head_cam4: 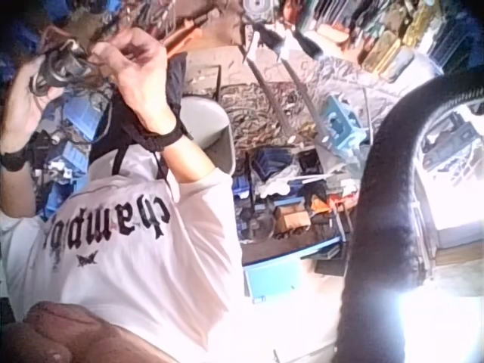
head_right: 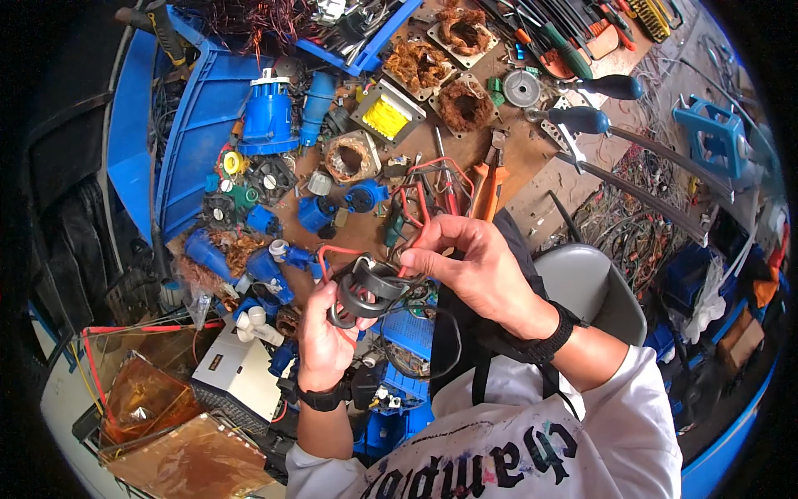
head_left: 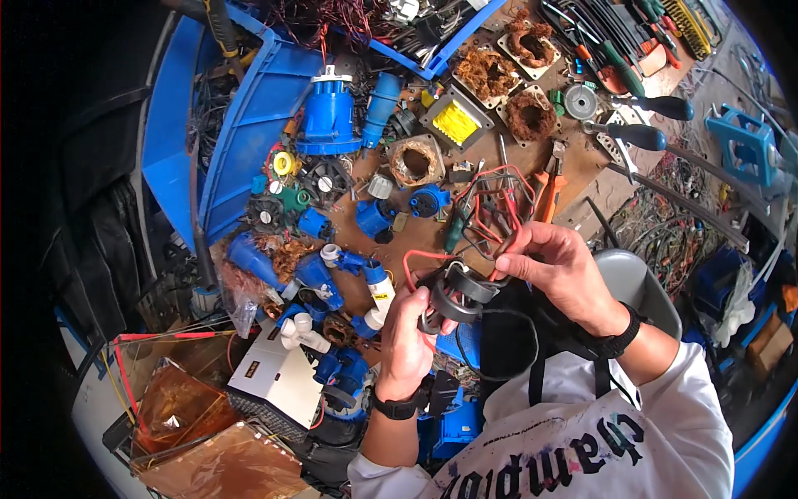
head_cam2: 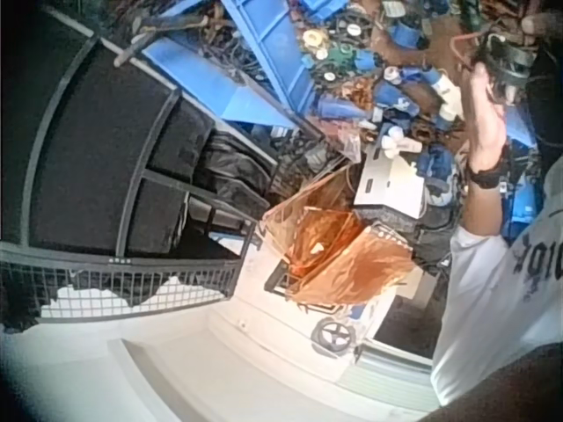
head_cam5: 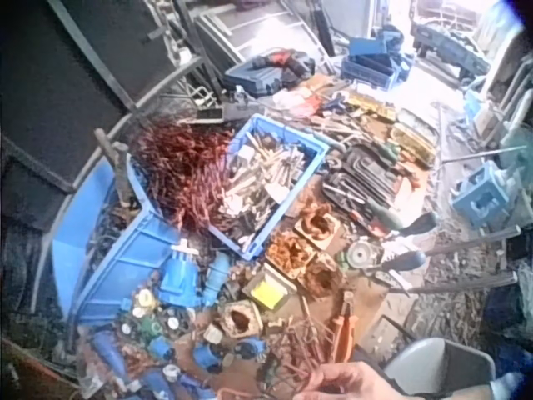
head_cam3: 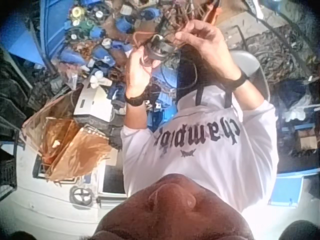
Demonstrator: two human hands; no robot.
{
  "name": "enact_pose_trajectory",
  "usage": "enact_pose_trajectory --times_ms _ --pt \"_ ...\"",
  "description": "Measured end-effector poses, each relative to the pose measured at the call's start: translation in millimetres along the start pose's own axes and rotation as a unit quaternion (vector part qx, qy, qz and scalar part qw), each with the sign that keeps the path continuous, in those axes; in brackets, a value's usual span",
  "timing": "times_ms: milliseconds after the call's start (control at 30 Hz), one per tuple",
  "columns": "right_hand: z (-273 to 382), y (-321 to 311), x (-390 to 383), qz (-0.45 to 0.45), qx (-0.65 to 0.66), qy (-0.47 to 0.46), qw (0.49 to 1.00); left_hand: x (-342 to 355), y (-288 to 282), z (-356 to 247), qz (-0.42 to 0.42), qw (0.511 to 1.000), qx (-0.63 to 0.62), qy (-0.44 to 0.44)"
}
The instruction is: The person holds a small black electronic component with red and black wires, manipulating the wires with both hands. They use orange-handled pliers to strip the insulation from the wire ends and then twist the exposed copper strands. The person continues to separate and arrange the wires throughout the clip.
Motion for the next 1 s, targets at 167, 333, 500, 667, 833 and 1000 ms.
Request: enact_pose_trajectory --times_ms 167,333,500,667,833,1000 --pt "5.4 -1.3 -3.2 -0.001 0.005 -0.002 1.0 -1.6 6.0 2.6 0.012 1.0 -0.021 -0.005" --pt "8.3 2.0 -5.0 0.004 -0.053 -0.051 0.997 -2.2 10.7 -3.3 -0.02 1.0 0.001 0.007" --pt "-3.0 7.0 -5.6 0.03 0.012 -0.05 0.998 -0.1 1.8 1.6 -0.043 0.998 0.036 0.016" --pt "0.2 -1.1 -7.7 0.024 -0.046 -0.034 0.998 -2.6 -4.3 2.9 -0.033 0.999 0.022 0.009" --pt "3.2 -4.0 -8.4 0.007 0.028 0.035 0.999 -2.7 2.3 -7.4 -0.07 0.996 0.029 0.04" --pt "-0.7 -7.9 -8.4 0.031 0.078 0.102 0.991 -4.1 2.6 -8.7 -0.062 0.993 0.081 0.064"
Point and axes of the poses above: each hand's wrist, its own x-axis towards the middle knuckle, its own y-axis out of the palm, z = x × y, the point moved 7 cm from there along x, towards the middle knuckle, and after that the axes turned 11 degrees about x, right-handed, at the moved point
